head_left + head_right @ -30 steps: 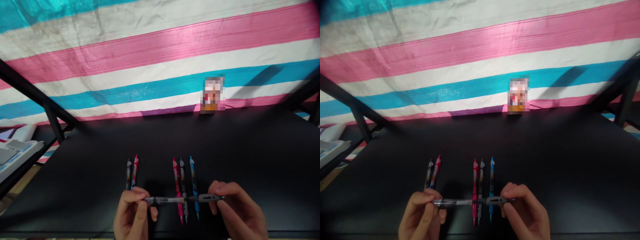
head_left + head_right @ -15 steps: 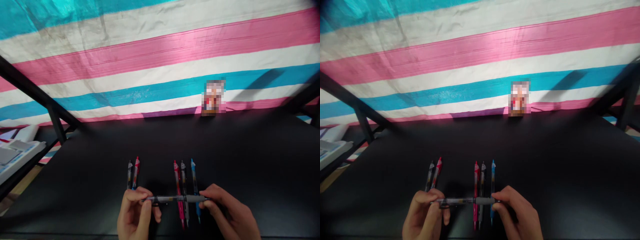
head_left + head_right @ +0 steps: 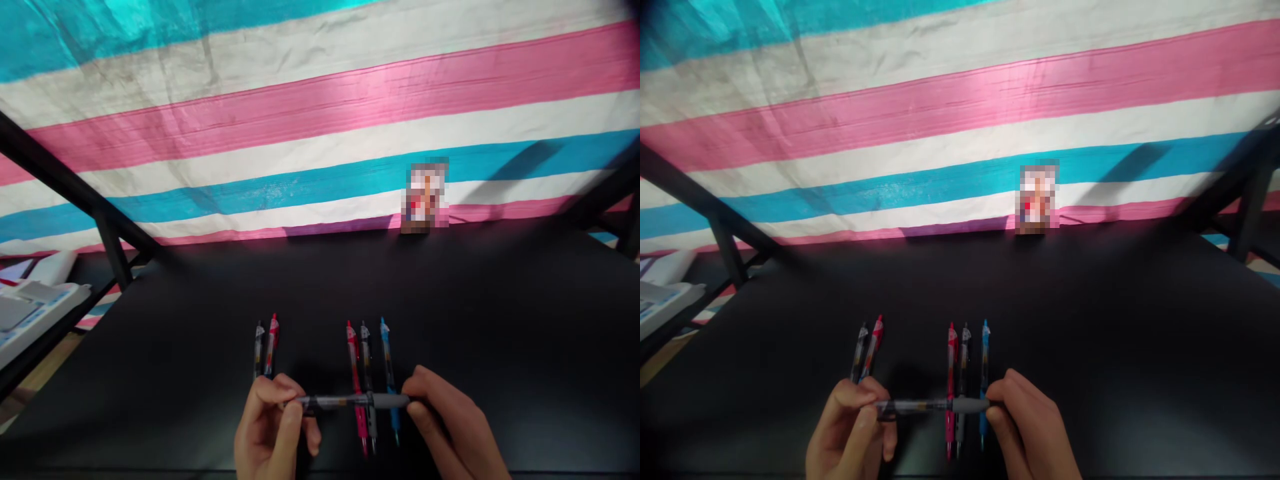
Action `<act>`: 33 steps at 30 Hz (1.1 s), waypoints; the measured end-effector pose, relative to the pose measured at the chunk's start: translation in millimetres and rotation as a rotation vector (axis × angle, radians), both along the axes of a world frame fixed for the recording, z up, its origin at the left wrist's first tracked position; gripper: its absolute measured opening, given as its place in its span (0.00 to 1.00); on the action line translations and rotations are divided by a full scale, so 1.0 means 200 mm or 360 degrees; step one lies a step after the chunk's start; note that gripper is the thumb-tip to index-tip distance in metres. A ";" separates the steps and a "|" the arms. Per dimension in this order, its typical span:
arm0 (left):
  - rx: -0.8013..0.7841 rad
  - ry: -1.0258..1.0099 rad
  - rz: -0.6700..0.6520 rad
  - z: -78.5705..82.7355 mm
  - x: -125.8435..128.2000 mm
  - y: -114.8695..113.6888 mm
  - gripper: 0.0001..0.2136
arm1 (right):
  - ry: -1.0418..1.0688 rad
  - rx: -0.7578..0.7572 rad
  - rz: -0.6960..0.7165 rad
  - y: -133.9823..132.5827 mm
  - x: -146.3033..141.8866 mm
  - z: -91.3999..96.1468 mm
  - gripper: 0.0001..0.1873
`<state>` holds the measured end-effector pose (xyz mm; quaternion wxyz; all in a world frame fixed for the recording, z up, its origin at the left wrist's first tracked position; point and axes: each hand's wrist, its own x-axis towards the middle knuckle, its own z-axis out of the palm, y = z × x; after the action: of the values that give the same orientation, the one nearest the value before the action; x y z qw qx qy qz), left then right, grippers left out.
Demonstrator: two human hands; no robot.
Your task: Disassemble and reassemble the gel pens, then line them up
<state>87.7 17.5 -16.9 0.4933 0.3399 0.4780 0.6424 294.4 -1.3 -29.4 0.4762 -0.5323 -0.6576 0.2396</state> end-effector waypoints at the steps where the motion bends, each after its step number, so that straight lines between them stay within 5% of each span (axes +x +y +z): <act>1: 0.0001 -0.0016 -0.0011 -0.01 -0.01 0.00 0.12 | 0.0034 -0.0008 -0.0014 0.00 -0.01 0.01 0.19; 9: 0.0113 0.0021 -0.0199 -0.09 -0.11 0.03 0.10 | 0.0111 -0.0033 0.0006 0.00 0.00 0.01 0.16; 14: -0.0037 -0.0022 -0.0045 -0.03 -0.04 0.02 0.16 | 0.0242 -0.0111 -0.0004 -0.02 0.02 -0.05 0.08; 19: -0.0182 -0.0055 0.0073 0.03 0.00 0.02 0.20 | 0.0301 0.0055 0.0041 -0.02 0.03 -0.07 0.03; 33: -0.0280 -0.0116 0.0050 0.03 -0.01 0.01 0.24 | 0.0121 0.0491 0.0276 0.01 0.04 -0.06 0.21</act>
<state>85.1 19.5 -11.1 0.5282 0.2641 0.5194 0.6176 302.1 0.1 -40.4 0.5544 -0.3848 -0.7115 0.1959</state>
